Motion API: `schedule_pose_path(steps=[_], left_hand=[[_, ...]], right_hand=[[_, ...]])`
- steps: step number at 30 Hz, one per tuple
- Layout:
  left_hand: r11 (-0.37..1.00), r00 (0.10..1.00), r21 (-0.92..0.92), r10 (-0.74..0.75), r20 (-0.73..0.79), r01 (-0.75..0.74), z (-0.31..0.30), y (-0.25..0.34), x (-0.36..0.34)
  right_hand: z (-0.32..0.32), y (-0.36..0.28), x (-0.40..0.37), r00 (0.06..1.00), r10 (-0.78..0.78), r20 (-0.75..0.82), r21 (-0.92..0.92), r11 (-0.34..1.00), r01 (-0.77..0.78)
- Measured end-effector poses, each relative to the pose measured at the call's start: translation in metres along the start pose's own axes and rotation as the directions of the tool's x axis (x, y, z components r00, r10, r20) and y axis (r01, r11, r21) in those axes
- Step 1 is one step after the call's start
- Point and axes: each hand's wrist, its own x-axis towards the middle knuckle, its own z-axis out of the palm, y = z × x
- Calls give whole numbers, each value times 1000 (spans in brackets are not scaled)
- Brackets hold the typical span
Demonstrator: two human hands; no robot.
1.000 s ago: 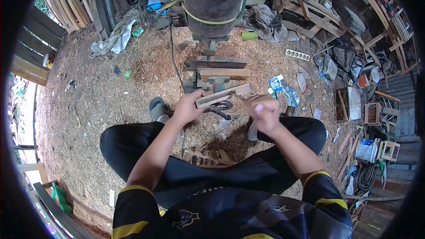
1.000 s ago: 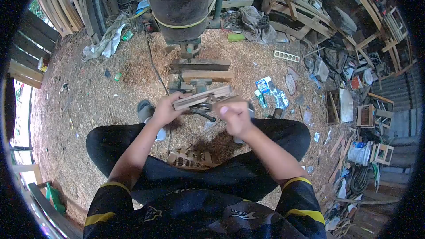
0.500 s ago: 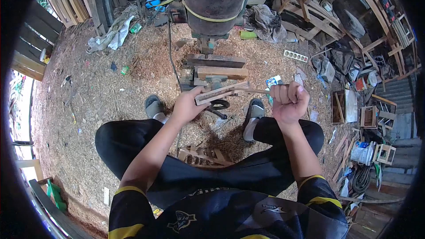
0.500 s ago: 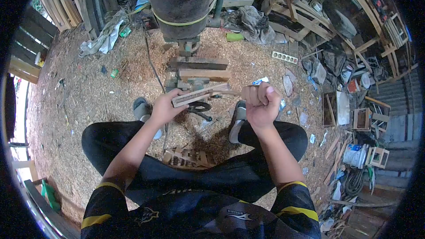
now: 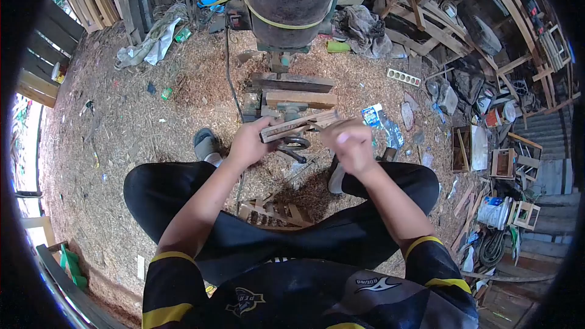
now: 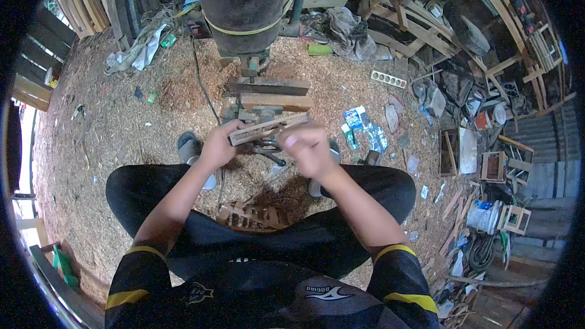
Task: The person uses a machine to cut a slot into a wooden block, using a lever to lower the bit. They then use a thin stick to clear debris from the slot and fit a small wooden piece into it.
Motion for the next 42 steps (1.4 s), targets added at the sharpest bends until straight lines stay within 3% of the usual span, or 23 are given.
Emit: schedule_pose_path(steps=[2, 5, 9, 10, 13, 17, 21, 22, 25, 29, 30, 33, 34, 35, 37, 40, 41, 42], left_hand=[[998, 997, -13, -53, 47, 54, -2, 0, -1], [998, 998, 0, 63, -19, -63, 1, -4, -3], [998, 999, 59, 35, 2, -35, 3, -11, -5], [998, 999, 42, 47, -1, -47, 3, -10, -5], [996, 997, 29, 82, -10, -82, -2, -3, -5], [999, 999, 36, 36, 23, -37, 0, -2, -10], [998, 998, 25, 58, 9, -58, -4, -11, -5], [998, 999, 41, 47, -3, -47, -2, -9, -7], [999, 1000, 17, 28, -6, -28, 3, -17, -8], [996, 999, 76, 37, -14, -36, -2, -9, -10], [993, 999, 115, 18, -30, -15, -3, -4, -12], [998, 1000, 59, -21, 13, 21, 0, -11, -9], [995, 999, 101, -10, 42, 5, -3, -12, -7], [998, 998, 49, -28, 47, 26, 0, -10, -5], [996, 996, -53, -71, 59, 74, 0, -5, -7], [995, 998, 87, -52, 45, 47, 3, -2, -10], [991, 998, 121, -54, 30, 50, 1, 2, -10], [995, 998, 82, -53, 38, 50, 0, -1, -11]], right_hand=[[9, -11, -1, 991, 46, 125, -26, 999, -43], [-5, -26, 7, 994, 52, 99, 117, 991, -63], [-12, -3, 6, 993, 102, 57, 61, 993, -105], [1, -4, 4, 994, 111, -24, 55, 993, -109], [4, -19, 9, 990, 93, 102, 234, 965, -115], [13, 4, -7, 993, 112, 31, 19, 993, -113], [10, -22, 10, 993, 45, 113, 187, 980, -66], [8, -14, 7, 996, 62, 60, 77, 995, -67], [20, -10, 3, 987, 117, 107, 117, 985, -130], [9, -25, 10, 998, -47, 42, 2, 999, 47], [-3, -23, 10, 993, 19, 120, -53, 998, -13], [14, -7, -4, 996, 32, 81, -102, 995, -24], [27, -6, -7, 988, 1, 157, -140, 990, 21], [35, -1, -6, 948, -53, 315, -73, 994, 80], [52, -7, -4, 899, -73, 432, 32, 997, 66], [38, -21, -5, 947, -46, 319, -3, 999, 49], [24, -27, 1, 934, -67, 350, -53, 994, 92], [17, -28, 1, 946, -62, 318, -82, 992, 92]])
